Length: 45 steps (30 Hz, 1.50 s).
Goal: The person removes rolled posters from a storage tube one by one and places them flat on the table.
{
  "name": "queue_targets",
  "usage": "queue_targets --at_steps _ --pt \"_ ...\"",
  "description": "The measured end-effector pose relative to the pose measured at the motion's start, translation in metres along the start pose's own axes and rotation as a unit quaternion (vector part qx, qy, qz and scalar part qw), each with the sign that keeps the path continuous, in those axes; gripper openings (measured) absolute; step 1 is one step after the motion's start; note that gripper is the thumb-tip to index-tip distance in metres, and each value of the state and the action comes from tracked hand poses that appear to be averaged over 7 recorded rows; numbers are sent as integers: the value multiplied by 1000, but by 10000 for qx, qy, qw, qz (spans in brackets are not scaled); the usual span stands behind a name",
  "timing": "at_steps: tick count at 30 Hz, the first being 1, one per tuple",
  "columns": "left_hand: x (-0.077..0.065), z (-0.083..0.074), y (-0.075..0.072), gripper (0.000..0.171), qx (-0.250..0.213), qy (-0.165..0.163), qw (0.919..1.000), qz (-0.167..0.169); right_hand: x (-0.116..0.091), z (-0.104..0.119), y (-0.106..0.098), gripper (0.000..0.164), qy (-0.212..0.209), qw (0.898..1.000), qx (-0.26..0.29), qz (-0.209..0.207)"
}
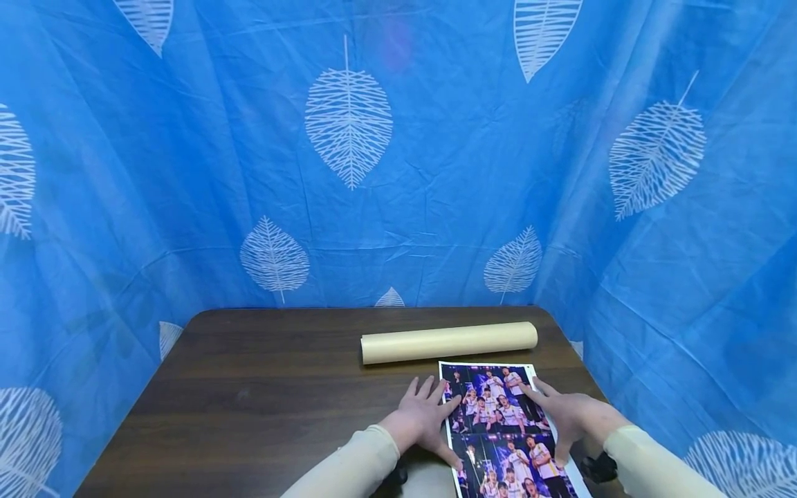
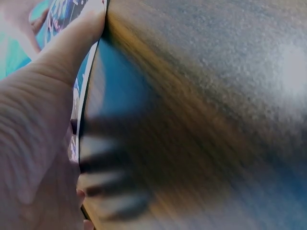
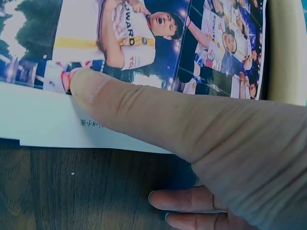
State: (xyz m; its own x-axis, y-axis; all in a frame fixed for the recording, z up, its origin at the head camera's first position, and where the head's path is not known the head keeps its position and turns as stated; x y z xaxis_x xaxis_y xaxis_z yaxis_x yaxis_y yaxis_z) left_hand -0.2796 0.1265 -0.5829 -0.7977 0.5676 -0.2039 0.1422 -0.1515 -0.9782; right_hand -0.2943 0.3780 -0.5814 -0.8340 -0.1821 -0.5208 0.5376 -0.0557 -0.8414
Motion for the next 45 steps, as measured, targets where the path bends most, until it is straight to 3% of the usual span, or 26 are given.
queue_targets --at_steps 7,21,29,34,38,45 --pt "2 4 3 122 -228 33 9997 19 -2 -2 1 144 -42 10000 -36 -55" --pt "0 6 2 121 -243 78 9997 -55 5 -7 4 144 -79 9995 294 -28" --pt "7 4 2 120 -360 110 9993 -80 9 -13 4 148 362 9992 61 125" --pt "9 2 1 120 -347 183 9991 -137 3 -7 2 143 279 9994 158 101" --pt "11 1 3 120 -300 307 9988 -214 1 -4 3 136 185 9978 620 114" --pt "9 0 -2 119 -467 449 9975 -284 1 -2 -1 107 158 9928 1184 -90"
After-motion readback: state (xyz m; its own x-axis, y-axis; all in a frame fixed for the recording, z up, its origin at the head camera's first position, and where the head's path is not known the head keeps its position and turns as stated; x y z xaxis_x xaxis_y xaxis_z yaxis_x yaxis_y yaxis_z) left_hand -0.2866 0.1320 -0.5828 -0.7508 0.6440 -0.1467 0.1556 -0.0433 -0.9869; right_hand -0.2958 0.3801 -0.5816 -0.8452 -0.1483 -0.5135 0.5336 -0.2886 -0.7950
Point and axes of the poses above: each hand's wrist, its own x-axis towards the middle knuckle, its own y-axis out of the palm, z = x × y, the point moved 9 cm from there along x, towards the middle knuckle, and after that the axes turned 1 degree about x, right-handed, at the moved point
